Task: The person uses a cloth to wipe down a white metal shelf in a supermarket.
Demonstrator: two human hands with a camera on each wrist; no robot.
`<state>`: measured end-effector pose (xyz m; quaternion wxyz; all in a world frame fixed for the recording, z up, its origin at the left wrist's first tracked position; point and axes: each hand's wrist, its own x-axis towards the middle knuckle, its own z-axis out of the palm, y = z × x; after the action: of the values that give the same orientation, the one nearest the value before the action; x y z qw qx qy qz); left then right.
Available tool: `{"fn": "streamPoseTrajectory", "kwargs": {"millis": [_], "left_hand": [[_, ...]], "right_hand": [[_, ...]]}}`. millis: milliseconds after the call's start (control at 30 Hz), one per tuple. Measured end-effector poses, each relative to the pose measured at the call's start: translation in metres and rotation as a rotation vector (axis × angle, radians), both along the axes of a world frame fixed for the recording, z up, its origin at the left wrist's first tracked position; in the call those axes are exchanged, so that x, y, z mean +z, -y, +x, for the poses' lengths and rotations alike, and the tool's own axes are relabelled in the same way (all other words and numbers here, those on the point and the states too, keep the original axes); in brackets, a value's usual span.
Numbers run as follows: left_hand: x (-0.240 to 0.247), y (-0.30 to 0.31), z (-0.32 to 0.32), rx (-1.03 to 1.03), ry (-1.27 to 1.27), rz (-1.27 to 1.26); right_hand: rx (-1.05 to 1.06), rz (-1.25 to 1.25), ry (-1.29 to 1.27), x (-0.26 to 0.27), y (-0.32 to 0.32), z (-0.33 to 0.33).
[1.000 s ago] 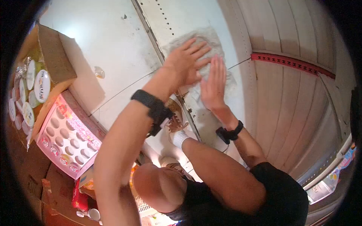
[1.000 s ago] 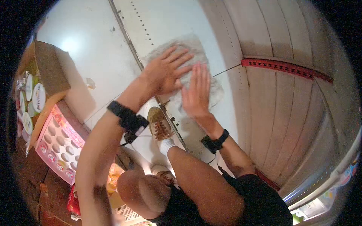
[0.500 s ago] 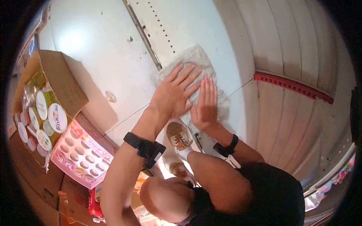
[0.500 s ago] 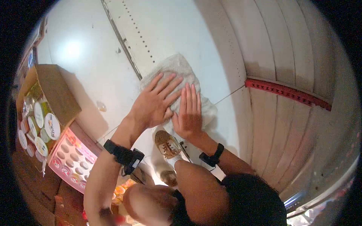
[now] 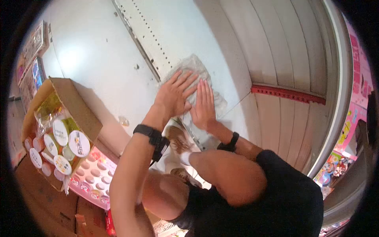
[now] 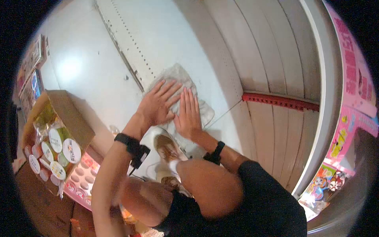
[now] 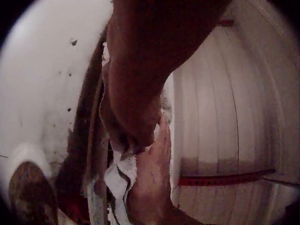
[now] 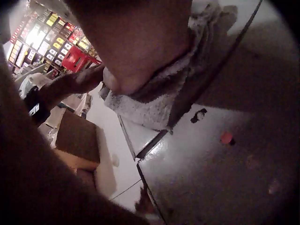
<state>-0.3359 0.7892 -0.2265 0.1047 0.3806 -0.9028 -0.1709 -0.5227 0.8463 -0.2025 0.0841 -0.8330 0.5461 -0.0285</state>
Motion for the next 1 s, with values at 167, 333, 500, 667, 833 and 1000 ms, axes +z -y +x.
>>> {"fn": "streamPoseTrajectory", "kwargs": {"millis": [167,333,500,667,833,1000], "left_hand": [[0.009,-0.002,-0.003,-0.012,-0.001,-0.032],[0.002,0.006,-0.019,-0.02,0.078,-0.001],[-0.009,0.044,-0.087,0.015,0.017,-0.054],[-0.014,0.09,-0.164,0.036,0.024,-0.076],[-0.015,0.12,-0.223,0.094,0.007,-0.04],[-0.02,0.13,-0.246,0.123,0.002,-0.023]], "right_hand": [[0.007,-0.021,0.053,-0.002,-0.005,-0.005],[-0.042,0.089,-0.02,-0.014,0.009,-0.03],[-0.024,-0.05,-0.032,-0.018,0.053,-0.1],[-0.117,-0.057,-0.059,-0.022,0.098,-0.169],[-0.027,-0.125,-0.024,-0.033,0.134,-0.233],[-0.11,-0.118,0.088,-0.036,0.146,-0.246]]}}
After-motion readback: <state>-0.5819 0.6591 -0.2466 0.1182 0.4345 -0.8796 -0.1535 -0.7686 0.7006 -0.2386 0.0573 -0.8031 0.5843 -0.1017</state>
